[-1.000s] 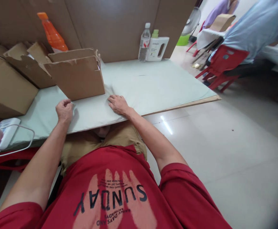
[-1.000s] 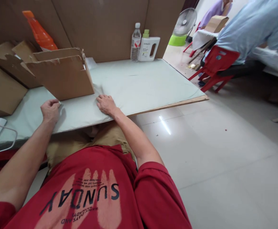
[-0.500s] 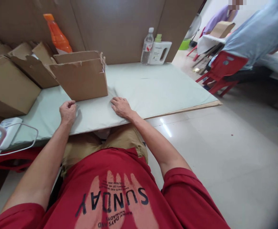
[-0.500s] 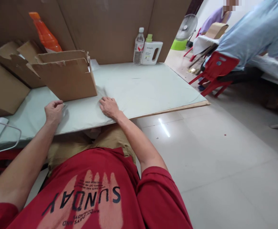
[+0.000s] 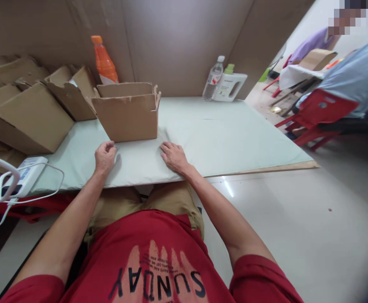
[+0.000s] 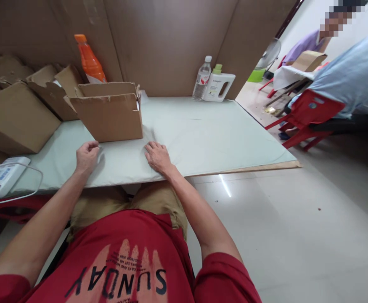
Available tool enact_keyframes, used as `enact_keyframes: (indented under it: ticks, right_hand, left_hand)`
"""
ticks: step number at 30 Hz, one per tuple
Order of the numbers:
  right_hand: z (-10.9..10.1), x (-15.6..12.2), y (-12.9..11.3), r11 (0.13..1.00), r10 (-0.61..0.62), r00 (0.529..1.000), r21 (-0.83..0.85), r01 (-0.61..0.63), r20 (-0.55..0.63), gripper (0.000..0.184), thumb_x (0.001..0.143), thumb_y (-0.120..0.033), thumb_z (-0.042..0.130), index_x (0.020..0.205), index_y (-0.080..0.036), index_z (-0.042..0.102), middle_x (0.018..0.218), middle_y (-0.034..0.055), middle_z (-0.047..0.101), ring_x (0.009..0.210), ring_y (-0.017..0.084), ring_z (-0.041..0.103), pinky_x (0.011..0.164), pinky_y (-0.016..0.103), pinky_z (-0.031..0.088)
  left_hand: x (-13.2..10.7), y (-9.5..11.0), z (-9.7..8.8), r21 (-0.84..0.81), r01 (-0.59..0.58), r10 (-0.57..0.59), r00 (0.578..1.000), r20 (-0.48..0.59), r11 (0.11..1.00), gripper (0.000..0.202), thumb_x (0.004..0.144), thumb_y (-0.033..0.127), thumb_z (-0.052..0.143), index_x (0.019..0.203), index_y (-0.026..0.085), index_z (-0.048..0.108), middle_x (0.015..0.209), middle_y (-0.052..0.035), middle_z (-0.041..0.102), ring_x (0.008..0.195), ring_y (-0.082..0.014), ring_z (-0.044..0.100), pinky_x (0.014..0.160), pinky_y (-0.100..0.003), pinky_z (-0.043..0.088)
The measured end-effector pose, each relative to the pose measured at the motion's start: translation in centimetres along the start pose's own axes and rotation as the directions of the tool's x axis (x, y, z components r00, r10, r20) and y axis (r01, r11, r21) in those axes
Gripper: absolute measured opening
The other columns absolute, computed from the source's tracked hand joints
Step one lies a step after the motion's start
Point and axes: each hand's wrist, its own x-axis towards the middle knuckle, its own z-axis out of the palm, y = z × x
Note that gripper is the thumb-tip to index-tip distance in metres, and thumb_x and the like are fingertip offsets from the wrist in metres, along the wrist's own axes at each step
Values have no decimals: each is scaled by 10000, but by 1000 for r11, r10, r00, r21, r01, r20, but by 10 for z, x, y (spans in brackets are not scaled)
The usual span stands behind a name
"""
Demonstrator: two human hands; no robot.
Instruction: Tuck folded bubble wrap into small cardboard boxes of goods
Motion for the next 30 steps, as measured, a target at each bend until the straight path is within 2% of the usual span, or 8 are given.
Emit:
enact_keyframes:
  ticks: [14,20,23,26,30]
  right_hand:
    - [-6,-4,6,1000,-8,1000,7,8,16,392,989,-257,456,1340,-150,593,1474,149,542,1360,292,474,1062,431,383]
    - [-7,-3,8,999,4,999,36,-5,37,411,962,-240,480,1346,-169,606,1472,149,550,1374,311,480,1074,465,408]
    - [-9,-5,14,992,18,998,123,-25,61,422,943,-241,500,1347,-195,613,1486,137,540,1397,310,464,1099,487,402]
    - [-12,-5,30,960,-10,996,280,-16,88,424,911,-272,537,1322,-237,636,1484,114,548,1397,290,474,1127,507,392]
    - [-22,11,56,843,65,987,522,-132,144,438,899,-377,535,1305,-256,646,1447,107,583,1335,273,546,1061,475,483]
  left_hand:
    - [-5,-3,4,-157,72,-70,997,17,985,346,676,306,643,991,164,672,972,-86,717,957,-235,671,973,-409,512]
    - [7,-3,5,-263,161,-159,987,29,951,438,646,377,658,1031,168,643,1049,-100,705,956,-237,681,915,-409,535]
    - [19,6,6,-278,184,-179,983,42,943,448,629,357,678,1032,162,652,1029,-97,703,926,-239,678,871,-401,539]
    - [32,17,6,-279,167,-169,985,17,946,424,642,371,697,1017,174,667,999,-80,702,947,-242,667,887,-389,529]
    - [49,28,2,-254,148,-170,983,-67,956,387,663,386,710,997,195,675,945,-59,679,960,-255,649,892,-386,521]
